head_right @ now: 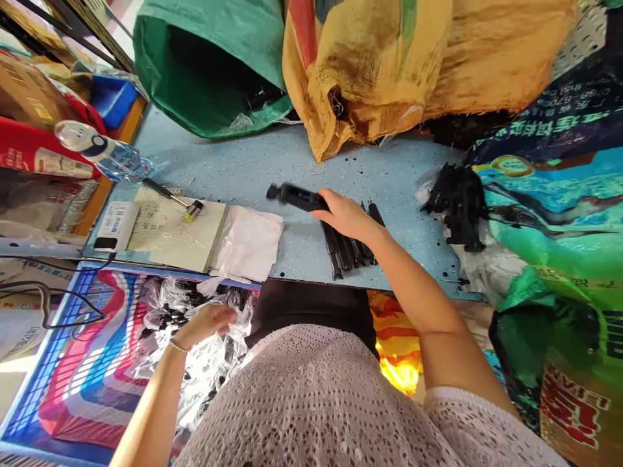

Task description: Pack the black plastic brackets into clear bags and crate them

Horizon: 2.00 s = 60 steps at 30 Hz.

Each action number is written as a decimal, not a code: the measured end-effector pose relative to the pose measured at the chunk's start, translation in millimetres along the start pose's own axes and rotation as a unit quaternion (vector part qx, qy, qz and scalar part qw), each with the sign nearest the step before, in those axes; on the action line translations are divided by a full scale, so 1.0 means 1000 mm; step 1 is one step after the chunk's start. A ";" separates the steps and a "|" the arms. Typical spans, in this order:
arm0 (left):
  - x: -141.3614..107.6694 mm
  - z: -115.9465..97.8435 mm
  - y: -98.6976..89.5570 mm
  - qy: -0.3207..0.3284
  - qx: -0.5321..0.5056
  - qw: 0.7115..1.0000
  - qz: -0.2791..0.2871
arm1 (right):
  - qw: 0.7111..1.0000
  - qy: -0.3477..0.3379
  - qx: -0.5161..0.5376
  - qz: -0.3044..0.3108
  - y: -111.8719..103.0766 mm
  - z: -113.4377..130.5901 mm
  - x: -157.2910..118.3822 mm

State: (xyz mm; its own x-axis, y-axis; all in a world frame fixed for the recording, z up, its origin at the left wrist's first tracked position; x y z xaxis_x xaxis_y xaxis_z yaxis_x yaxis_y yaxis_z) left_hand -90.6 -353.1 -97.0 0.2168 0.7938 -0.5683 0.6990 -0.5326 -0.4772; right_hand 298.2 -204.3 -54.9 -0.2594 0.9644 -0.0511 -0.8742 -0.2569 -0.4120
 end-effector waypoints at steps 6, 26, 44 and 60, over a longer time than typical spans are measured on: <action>0.096 -0.107 0.020 0.214 0.134 0.936 -0.247 | 0.840 0.115 0.523 -0.087 0.038 -0.003 -0.021; 0.099 -0.088 -0.021 0.166 -0.172 0.938 -0.251 | 0.698 0.184 0.691 0.037 0.135 0.004 -0.012; 0.080 -0.097 -0.040 0.242 0.236 0.899 -0.278 | 0.745 0.162 0.644 0.071 0.129 -0.003 -0.032; 0.065 -0.086 -0.020 0.220 0.357 0.847 -0.328 | 0.967 0.139 0.191 0.092 0.131 0.013 -0.040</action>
State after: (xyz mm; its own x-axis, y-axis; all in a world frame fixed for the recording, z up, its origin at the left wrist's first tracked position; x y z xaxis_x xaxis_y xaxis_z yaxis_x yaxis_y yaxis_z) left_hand -32.0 -266.2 -66.9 0.2842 0.9364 0.2058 0.2121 0.1479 -0.9660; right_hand 189.0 -277.4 -94.8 -0.3512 0.8662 -0.3555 -0.9253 -0.3791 -0.0096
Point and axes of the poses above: each hand's wrist, its own x-axis towards the middle knuckle, its own y-axis out of the palm, z = x × y, the point moved 3 cm from there along x, towards the middle knuckle, and after that the axes turned 12 degrees about x, right-handed, at the moved point
